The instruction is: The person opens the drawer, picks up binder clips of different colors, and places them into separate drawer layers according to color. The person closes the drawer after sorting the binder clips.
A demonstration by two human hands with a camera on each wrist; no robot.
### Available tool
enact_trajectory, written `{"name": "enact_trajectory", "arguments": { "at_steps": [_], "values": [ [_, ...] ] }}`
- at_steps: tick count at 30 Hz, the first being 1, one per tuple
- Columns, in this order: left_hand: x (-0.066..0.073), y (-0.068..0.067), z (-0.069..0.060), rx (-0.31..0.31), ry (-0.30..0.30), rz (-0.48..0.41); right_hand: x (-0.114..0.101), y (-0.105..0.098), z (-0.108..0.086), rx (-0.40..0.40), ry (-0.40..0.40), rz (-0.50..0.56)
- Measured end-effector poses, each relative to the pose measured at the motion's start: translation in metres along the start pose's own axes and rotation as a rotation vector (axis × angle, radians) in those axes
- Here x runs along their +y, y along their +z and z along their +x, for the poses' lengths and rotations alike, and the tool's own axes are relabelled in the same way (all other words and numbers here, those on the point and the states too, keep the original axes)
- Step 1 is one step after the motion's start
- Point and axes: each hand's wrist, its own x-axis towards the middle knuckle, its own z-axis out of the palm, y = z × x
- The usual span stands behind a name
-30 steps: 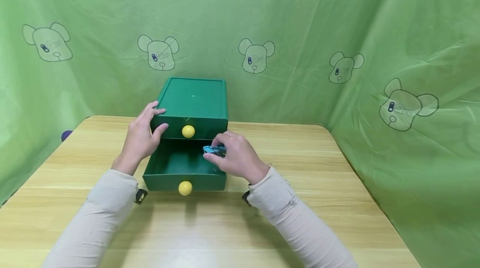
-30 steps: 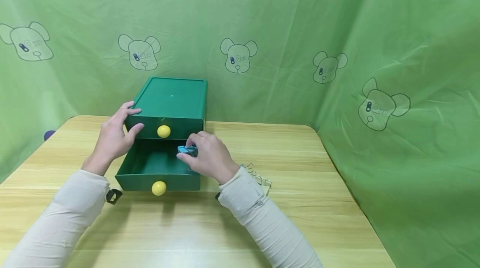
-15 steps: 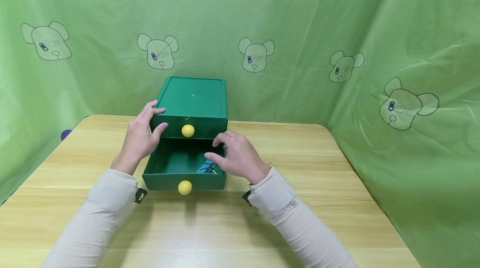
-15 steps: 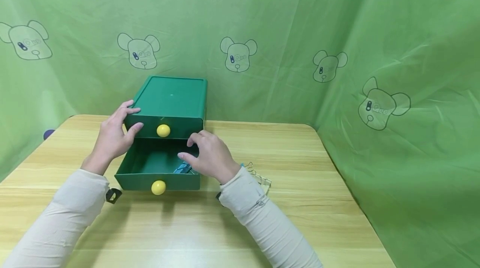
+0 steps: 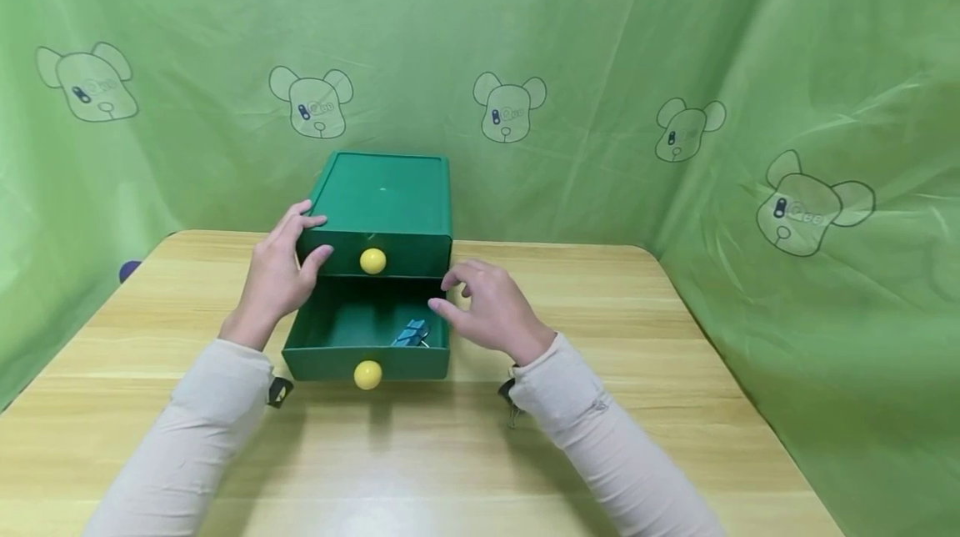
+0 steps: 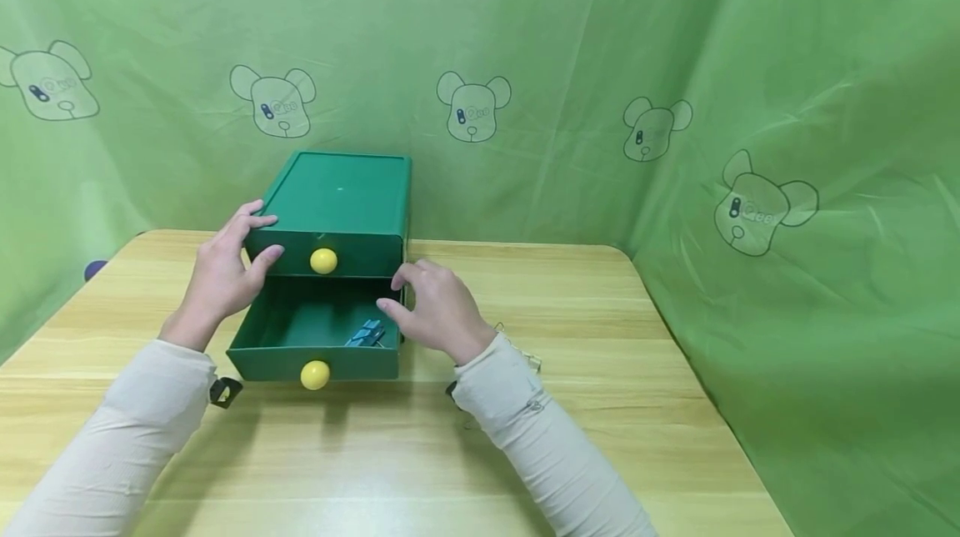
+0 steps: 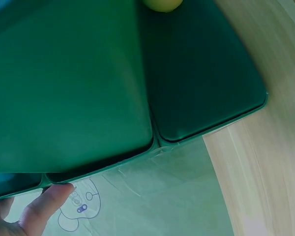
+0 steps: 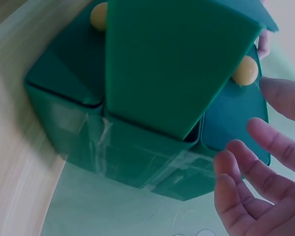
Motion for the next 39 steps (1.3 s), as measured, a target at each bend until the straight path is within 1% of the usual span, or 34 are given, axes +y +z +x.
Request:
{"name": "enact_trajectory", "arguments": {
  "at_steps": [4, 13, 19, 24, 29, 34, 39],
  "values": [
    [0.000, 0.000, 0.000, -0.001, -0.005, -0.003, 0.006, -0.002, -0.003, 0.001, 0.020, -0.012],
    [-0.003, 0.001, -0.001, 0.012, 0.009, -0.004, 0.023, -0.004, -0.012, -0.012, 0.084, -0.017],
    [-0.002, 0.001, -0.002, 0.007, 0.007, -0.003, 0.038, -0.003, -0.017, -0.018, 0.114, -0.035],
    [-0.001, 0.001, -0.002, 0.004, 0.002, -0.009, 0.050, -0.001, -0.019, -0.051, 0.136, -0.033],
    [0.000, 0.000, -0.001, 0.002, 0.001, -0.012, 0.065, 0.003, -0.021, -0.092, 0.176, -0.025],
    [-0.001, 0.000, -0.001, -0.001, -0.004, -0.007, 0.079, 0.007, -0.024, -0.161, 0.207, -0.019],
    [0.000, 0.000, -0.001, -0.006, -0.012, -0.005, 0.091, 0.010, -0.029, -0.245, 0.213, -0.030]
  ]
}}
